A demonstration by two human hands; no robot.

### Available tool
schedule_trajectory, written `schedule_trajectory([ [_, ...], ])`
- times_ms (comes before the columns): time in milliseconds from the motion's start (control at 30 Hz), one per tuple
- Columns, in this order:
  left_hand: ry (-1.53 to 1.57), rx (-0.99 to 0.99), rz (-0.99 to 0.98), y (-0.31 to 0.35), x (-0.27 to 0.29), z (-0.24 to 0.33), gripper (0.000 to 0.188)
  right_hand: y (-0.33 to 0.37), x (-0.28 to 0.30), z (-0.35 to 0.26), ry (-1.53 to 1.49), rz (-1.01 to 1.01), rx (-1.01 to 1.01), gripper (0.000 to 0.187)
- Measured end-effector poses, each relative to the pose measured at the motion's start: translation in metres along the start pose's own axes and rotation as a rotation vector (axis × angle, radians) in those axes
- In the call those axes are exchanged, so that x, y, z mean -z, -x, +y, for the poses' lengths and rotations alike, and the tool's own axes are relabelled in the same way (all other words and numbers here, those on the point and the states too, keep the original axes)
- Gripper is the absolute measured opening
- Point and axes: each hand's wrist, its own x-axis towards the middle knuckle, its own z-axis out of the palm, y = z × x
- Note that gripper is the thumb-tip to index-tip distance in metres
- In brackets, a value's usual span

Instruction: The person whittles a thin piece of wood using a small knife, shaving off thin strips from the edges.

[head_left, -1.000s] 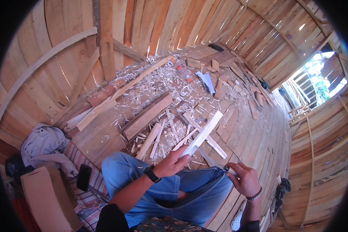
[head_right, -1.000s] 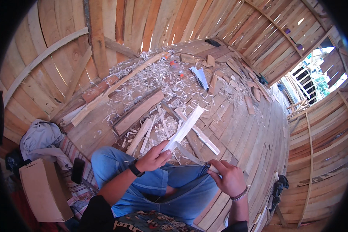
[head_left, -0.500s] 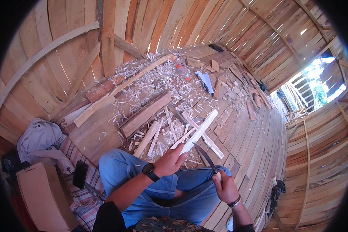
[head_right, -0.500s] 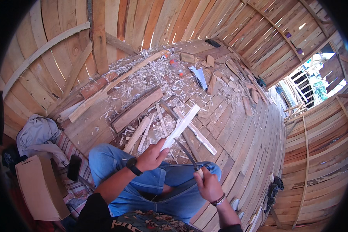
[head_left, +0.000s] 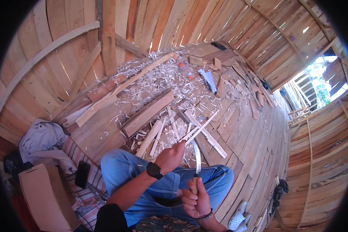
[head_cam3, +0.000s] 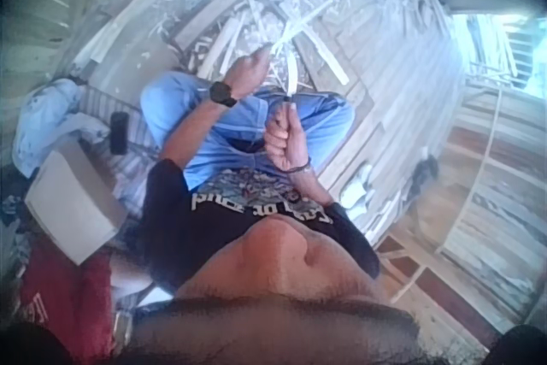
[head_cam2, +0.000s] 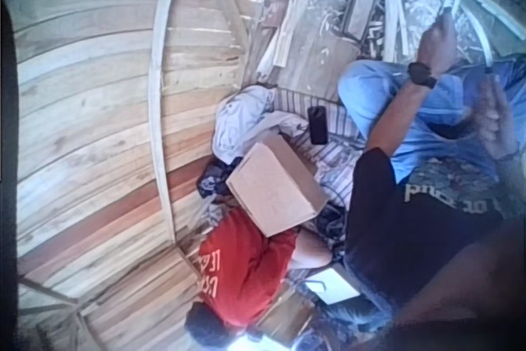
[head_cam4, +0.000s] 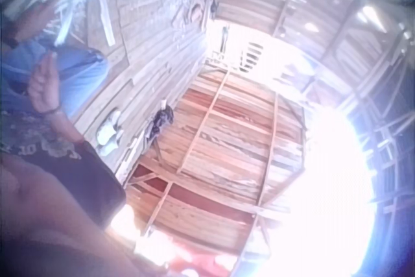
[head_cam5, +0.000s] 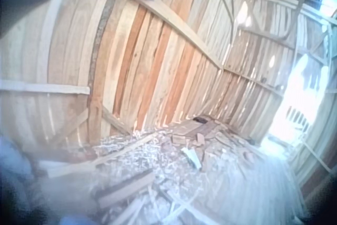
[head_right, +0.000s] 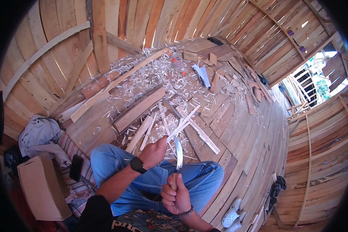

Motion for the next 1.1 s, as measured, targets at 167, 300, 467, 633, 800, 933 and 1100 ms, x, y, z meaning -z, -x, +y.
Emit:
schedule_trajectory([
  [167, 0.016, 0.01, 0.05, 0.001, 0.0, 0.002, 0.026, 0.006, -0.009, -0.009, 0.284, 0.139, 0.064, 0.036],
  [300, 0.093, 0.061, 0.01, -0.003, 0.005, 0.013, 0.022, -0.013, 0.048, -0.031, 1.078, 0.273, 0.408, 0.029],
  [467, 0.179, 0.073, -0.124, 0.002, 0.007, 0.015, 0.024, 0.02, 0.02, -0.102, 2.297, 0.464, 0.693, 0.025],
  [633, 0.161, 0.005, -0.333, 0.004, 0.003, 0.016, 0.024, 0.049, -0.012, -0.156, 3.033, 0.377, 0.67, 0.029],
  [800, 0.234, 0.005, -0.274, 0.009, -0.011, 0.012, 0.023, 0.05, -0.037, -0.164, 3.172, 0.273, 0.616, 0.03],
  [933, 0.273, 0.059, -0.223, 0.005, -0.001, 0.014, 0.024, 0.036, -0.01, -0.149, 2.797, 0.384, 0.473, 0.027],
  [1100, 0.198, 0.038, -0.147, 0.003, 0.005, 0.005, 0.024, 0.012, 0.021, -0.108, 2.247, 0.403, 0.559, 0.027],
])
